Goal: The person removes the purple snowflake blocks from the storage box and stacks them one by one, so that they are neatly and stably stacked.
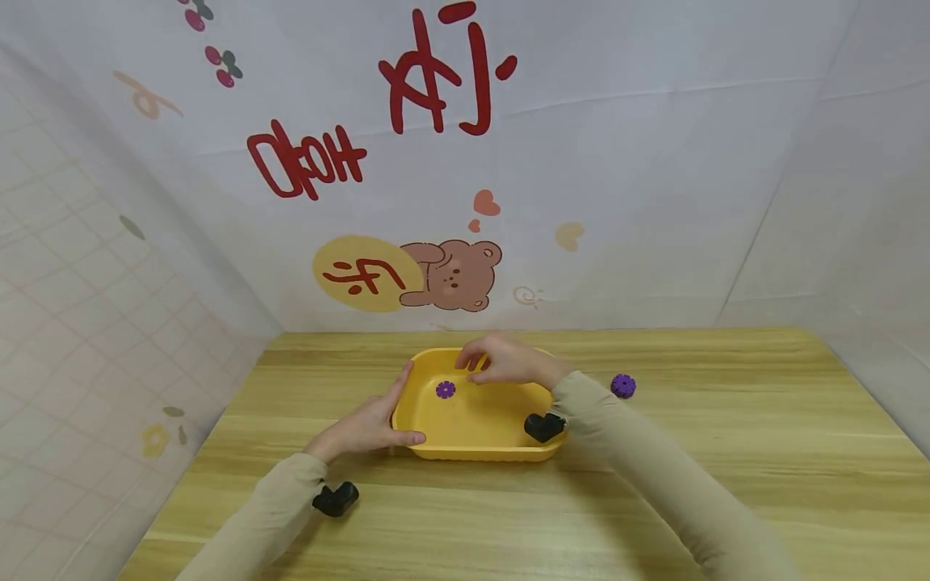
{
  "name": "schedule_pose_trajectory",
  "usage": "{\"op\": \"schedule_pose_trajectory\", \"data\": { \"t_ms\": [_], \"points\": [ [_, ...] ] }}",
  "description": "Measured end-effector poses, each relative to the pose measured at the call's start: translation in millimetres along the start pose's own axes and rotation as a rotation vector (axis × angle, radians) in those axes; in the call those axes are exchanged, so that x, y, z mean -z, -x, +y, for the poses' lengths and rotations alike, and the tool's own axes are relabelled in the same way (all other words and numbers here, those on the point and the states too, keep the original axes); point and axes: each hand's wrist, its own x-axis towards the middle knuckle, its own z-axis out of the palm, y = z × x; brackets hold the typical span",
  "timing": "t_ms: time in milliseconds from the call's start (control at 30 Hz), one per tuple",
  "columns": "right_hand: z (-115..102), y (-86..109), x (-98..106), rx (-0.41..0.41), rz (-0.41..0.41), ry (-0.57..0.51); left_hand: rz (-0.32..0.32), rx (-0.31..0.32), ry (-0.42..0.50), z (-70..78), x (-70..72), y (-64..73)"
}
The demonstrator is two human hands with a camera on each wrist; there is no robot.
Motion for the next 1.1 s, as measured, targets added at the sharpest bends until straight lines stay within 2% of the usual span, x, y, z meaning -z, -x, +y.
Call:
{"op": "schedule_pose_trajectory", "data": {
  "t_ms": [133,300,500,767,1100],
  "points": [
    [0.0,-7.7,-8.0,-0.019,-0.015,0.001,0.001,-0.009,-0.005,0.5,0.1,0.5],
    [5.4,-14.7,-16.8,-0.002,-0.02,-0.003,0.004,-0.016,-0.017,1.2,0.1,1.4],
    [12.3,-19.9,-27.1,0.017,-0.039,-0.052,0.003,-0.02,-0.025,1.4,0.3,0.9],
    [15.2,-24.8,-35.7,-0.009,-0.045,-0.086,-0.002,-0.035,-0.022,1.0,0.9,0.2],
    [18.2,-30.3,-44.8,0.011,-0.024,0.033,0.005,-0.023,-0.036,1.0,0.7,0.1]
  ]
}}
